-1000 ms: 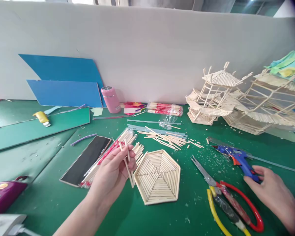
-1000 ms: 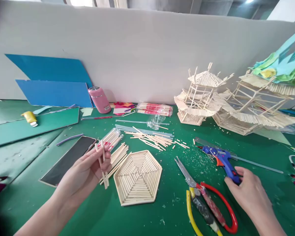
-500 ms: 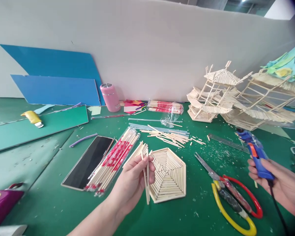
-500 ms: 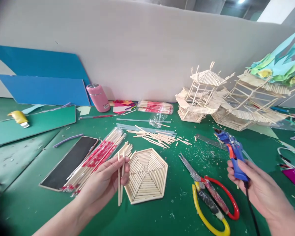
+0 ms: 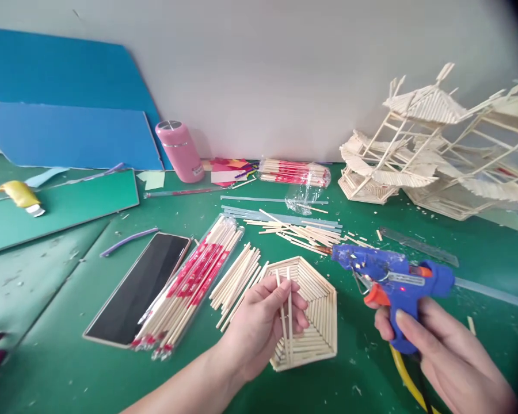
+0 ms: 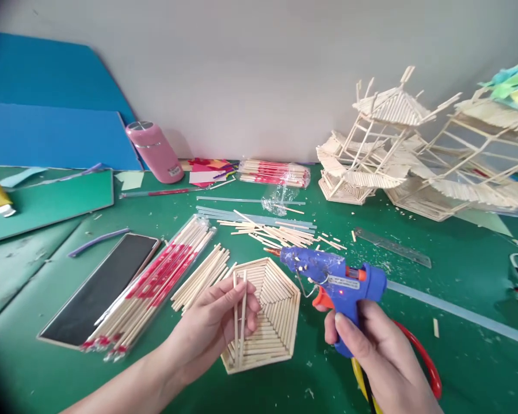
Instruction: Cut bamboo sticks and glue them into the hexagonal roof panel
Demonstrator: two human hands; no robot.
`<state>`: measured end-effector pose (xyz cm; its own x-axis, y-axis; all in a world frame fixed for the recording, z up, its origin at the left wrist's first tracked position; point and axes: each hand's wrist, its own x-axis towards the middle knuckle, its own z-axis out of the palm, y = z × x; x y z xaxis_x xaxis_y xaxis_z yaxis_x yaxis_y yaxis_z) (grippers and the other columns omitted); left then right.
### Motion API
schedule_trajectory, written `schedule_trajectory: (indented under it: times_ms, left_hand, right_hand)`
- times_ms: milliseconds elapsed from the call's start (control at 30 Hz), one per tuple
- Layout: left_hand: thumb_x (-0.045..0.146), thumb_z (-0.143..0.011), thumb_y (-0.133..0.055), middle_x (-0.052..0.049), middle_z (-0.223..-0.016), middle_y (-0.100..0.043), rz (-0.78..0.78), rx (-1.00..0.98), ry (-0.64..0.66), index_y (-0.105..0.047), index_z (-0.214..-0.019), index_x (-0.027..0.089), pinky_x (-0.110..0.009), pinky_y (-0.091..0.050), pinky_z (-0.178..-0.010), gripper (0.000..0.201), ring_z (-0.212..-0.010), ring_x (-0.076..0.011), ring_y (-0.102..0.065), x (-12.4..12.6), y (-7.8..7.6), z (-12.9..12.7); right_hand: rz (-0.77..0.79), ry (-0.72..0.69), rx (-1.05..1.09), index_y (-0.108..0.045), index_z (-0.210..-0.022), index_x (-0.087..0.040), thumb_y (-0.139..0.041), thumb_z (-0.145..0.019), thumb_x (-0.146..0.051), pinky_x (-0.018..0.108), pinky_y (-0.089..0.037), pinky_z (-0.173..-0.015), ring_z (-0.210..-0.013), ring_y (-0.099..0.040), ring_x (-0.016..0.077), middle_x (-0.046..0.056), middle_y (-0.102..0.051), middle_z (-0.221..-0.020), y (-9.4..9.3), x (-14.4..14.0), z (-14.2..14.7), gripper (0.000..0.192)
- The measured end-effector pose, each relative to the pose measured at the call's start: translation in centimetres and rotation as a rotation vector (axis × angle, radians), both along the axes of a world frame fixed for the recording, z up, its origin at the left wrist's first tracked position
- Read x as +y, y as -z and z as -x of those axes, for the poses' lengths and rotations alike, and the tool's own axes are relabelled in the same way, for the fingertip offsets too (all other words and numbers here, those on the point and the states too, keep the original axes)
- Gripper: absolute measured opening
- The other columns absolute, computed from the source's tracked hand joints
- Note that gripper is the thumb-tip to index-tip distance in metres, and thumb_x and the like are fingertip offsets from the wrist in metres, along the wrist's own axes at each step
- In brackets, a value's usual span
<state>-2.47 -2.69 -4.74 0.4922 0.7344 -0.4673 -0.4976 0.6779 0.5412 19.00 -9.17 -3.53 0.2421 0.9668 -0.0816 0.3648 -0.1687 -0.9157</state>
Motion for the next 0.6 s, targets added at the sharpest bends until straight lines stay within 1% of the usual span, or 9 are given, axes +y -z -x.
schedule_trajectory:
  times_ms: [67,167,267,333,400,433,500,600]
  left_hand:
    - [0.026,-0.077,-0.056,-0.004,-0.068,-0.058,0.015,0.032,-0.017,-0.057,-0.073,0.013,-0.024,-0.039,-0.055,0.013,-0.057,-0.0116,-0.054,0.2,0.0,0.0]
    - [0.027,-0.075,-0.058,-0.003,-0.065,-0.055,-0.011,0.137,-0.039,-0.06,-0.072,0.013,-0.025,-0.038,-0.058,0.015,-0.057,-0.0118,-0.051,0.7,0.0,-0.1]
    - [0.029,-0.075,-0.057,-0.002,-0.06,-0.052,-0.147,0.342,-0.026,-0.06,-0.064,0.013,-0.025,-0.035,-0.06,0.02,-0.057,-0.0118,-0.047,1.1,0.0,-0.5]
    - [0.03,-0.077,-0.054,-0.002,-0.058,-0.051,-0.276,0.516,0.007,-0.058,-0.055,0.014,-0.025,-0.034,-0.06,0.027,-0.059,-0.0127,-0.045,1.3,0.1,-0.7]
    - [0.03,-0.079,-0.052,-0.002,-0.06,-0.051,-0.37,0.636,0.04,-0.057,-0.053,0.015,-0.025,-0.033,-0.06,0.031,-0.062,-0.0139,-0.045,1.4,0.3,-0.7]
    - [0.03,-0.08,-0.051,-0.003,-0.063,-0.053,-0.397,0.654,0.044,-0.058,-0.054,0.016,-0.024,-0.034,-0.062,0.03,-0.065,-0.0146,-0.046,1.4,0.4,-0.7]
    - [0.028,-0.079,-0.053,-0.004,-0.074,-0.059,-0.427,0.638,0.007,-0.063,-0.063,0.017,-0.025,-0.036,-0.068,0.022,-0.073,-0.0164,-0.05,1.4,0.6,-0.6]
    - [0.024,-0.075,-0.059,-0.005,-0.086,-0.063,-0.471,0.627,-0.115,-0.069,-0.072,0.019,-0.023,-0.035,-0.08,0.012,-0.089,-0.0191,-0.051,1.1,0.4,-0.4]
  right_hand:
    - [0.087,-0.008,0.09,-0.059,-0.087,-0.02,-0.051,-0.076,-0.043,0.027,-0.051,-0.051,-0.059,-0.058,0.0197,0.006,-0.061,-0.067,0.6,-0.3,-0.2,0.027]
    - [0.115,0.017,0.1,-0.059,-0.08,-0.021,-0.051,-0.076,-0.046,0.027,-0.05,-0.05,-0.058,-0.057,0.0194,0.005,-0.059,-0.063,1.2,-0.5,-0.2,0.026]
    - [0.106,0.007,0.092,-0.058,-0.076,-0.021,-0.05,-0.077,-0.047,0.027,-0.049,-0.048,-0.055,-0.057,0.0191,0.004,-0.059,-0.059,1.5,-0.4,0.3,0.027]
    - [0.094,0.019,0.09,-0.058,-0.077,-0.021,-0.049,-0.077,-0.046,0.027,-0.049,-0.049,-0.056,-0.057,0.0196,0.004,-0.059,-0.06,1.6,-0.3,0.5,0.027]
    - [0.096,0.028,0.096,-0.058,-0.08,-0.021,-0.048,-0.078,-0.045,0.028,-0.048,-0.05,-0.058,-0.058,0.0202,0.005,-0.06,-0.062,1.7,-0.3,0.6,0.026]
    - [0.102,0.027,0.103,-0.058,-0.081,-0.021,-0.048,-0.078,-0.045,0.028,-0.048,-0.05,-0.058,-0.058,0.0204,0.005,-0.061,-0.063,1.8,-0.3,0.5,0.026]
    - [0.114,0.027,0.112,-0.058,-0.085,-0.021,-0.048,-0.078,-0.044,0.029,-0.048,-0.052,-0.059,-0.058,0.0205,0.005,-0.062,-0.065,2.0,-0.4,0.3,0.025]
    - [0.125,0.027,0.119,-0.058,-0.09,-0.021,-0.049,-0.078,-0.043,0.029,-0.048,-0.053,-0.06,-0.058,0.0199,0.006,-0.063,-0.07,2.2,-0.6,0.0,0.026]
